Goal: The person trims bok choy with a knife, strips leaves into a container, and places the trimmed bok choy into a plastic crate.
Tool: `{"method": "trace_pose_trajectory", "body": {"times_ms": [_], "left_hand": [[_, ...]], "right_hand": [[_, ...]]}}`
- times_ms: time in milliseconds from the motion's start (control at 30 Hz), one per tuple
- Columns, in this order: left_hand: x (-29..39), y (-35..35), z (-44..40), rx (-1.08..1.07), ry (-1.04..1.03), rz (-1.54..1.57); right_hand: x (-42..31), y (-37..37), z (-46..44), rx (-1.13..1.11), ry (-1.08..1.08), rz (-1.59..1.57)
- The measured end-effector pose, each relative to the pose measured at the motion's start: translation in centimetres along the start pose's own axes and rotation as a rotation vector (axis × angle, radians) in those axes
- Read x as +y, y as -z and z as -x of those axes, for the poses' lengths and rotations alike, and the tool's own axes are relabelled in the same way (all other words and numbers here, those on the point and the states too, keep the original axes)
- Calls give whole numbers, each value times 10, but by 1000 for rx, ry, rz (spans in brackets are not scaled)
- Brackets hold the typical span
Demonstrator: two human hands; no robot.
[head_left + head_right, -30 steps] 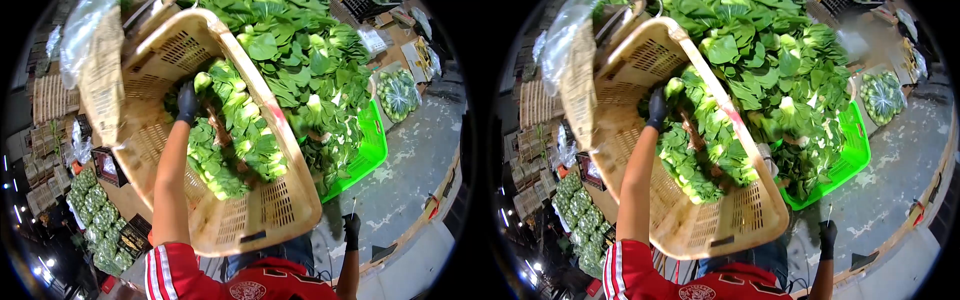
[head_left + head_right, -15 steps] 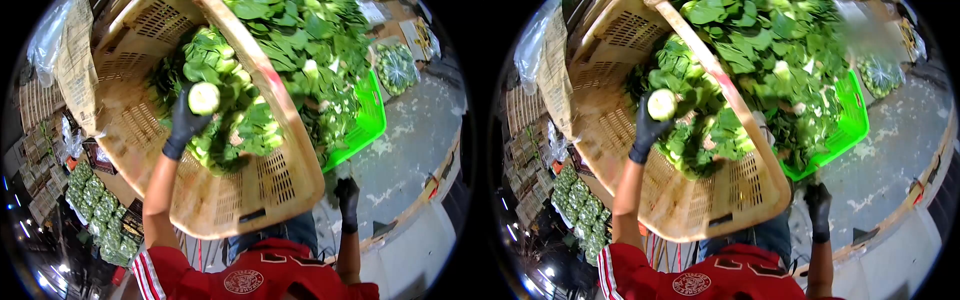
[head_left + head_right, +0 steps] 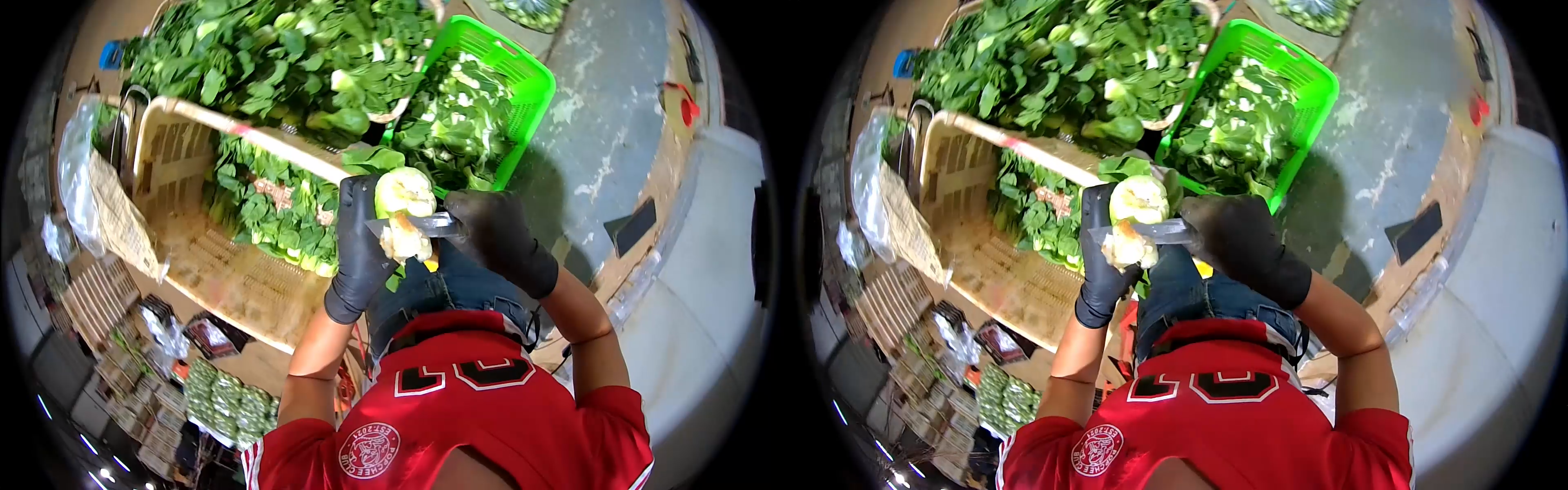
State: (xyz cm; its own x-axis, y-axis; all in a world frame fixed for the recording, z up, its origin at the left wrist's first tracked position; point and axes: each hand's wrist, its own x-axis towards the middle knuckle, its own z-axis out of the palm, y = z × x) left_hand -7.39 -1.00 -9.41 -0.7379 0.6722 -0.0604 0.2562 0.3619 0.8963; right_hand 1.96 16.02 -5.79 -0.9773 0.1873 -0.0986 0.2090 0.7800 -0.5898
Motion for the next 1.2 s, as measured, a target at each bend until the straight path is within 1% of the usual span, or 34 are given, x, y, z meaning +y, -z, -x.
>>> {"method": "trace_pose_trajectory", "body": {"times_ms": [67, 100, 133, 167, 200, 267, 300, 333, 367, 400, 467, 500, 533, 600, 633, 667, 733, 767, 833, 900, 933, 1000, 1033, 1067, 1100, 1133, 1200], "left_hand": [[38, -17, -12, -54, -104, -91], [48, -28, -12, -82, -160, -93], [57, -39, -12, -109, -216, -91], [65, -47, -14, -139, -248, -88], [69, -54, -17, -168, -247, -88], [72, -70, -29, -168, -238, -91], [65, -80, -30, -204, -131, 36], [71, -86, -32, -228, -63, 8], [72, -91, -33, -273, -12, 47], [72, -96, -35, -314, 40, 87], [71, -98, -37, -422, -83, -60], [70, -97, -39, -471, -144, -135], [69, -94, -42, -529, -134, -85], [64, -86, -49, -636, -107, 17], [57, -84, -51, -645, -110, -23], [53, -80, -55, -682, -136, 14], [53, -72, -56, -687, -118, 93], [52, -69, -57, -690, -54, 193], [48, -60, -58, -692, 79, 394], [50, -57, -61, -688, 126, 466], [50, -56, -63, -692, 151, 503], [48, -53, -68, -640, 88, 261], [49, -52, -73, -620, 50, 132], [49, -50, -78, -593, 12, 4], [48, -46, -81, -611, 17, 22], [47, -46, -81, -580, 51, 172], [41, -44, -70, -528, 131, 461]], "right_hand": [[30, -3, 19, 104, -57, -64], [61, -17, 31, 172, -68, -42], [99, -32, 44, 120, -164, 27], [159, -57, 63, 133, -118, -154], [185, -59, 84, -100, -469, -55], [176, -27, 93, -4, -663, -108], [157, -10, 96, 62, -624, -215], [131, 9, 91, 138, -590, -322], [116, 19, 84, 224, -549, -419], [110, 19, 82, 321, -252, -540], [93, 27, 71, 387, -34, -539], [88, 29, 67, 342, -41, -588], [86, 31, 66, 293, -48, -640], [85, 35, 68, 134, -142, -687], [85, 35, 70, 49, -185, -710], [86, 34, 69, 9, -188, -753], [88, 33, 66, -69, -188, -832], [90, 29, 67, -11, -133, -761], [87, 31, 62, 38, -23, -679], [82, 34, 54, 111, 105, -623], [80, 36, 51, 112, 75, -632], [83, 41, 46, 116, 10, -639], [89, 36, 45, 87, -86, -561], [94, 36, 45, 104, -75, -720], [96, 37, 46, 126, -79, -595], [98, 40, 45, 153, -76, -468], [95, 39, 42, 198, -6, -533]]}}
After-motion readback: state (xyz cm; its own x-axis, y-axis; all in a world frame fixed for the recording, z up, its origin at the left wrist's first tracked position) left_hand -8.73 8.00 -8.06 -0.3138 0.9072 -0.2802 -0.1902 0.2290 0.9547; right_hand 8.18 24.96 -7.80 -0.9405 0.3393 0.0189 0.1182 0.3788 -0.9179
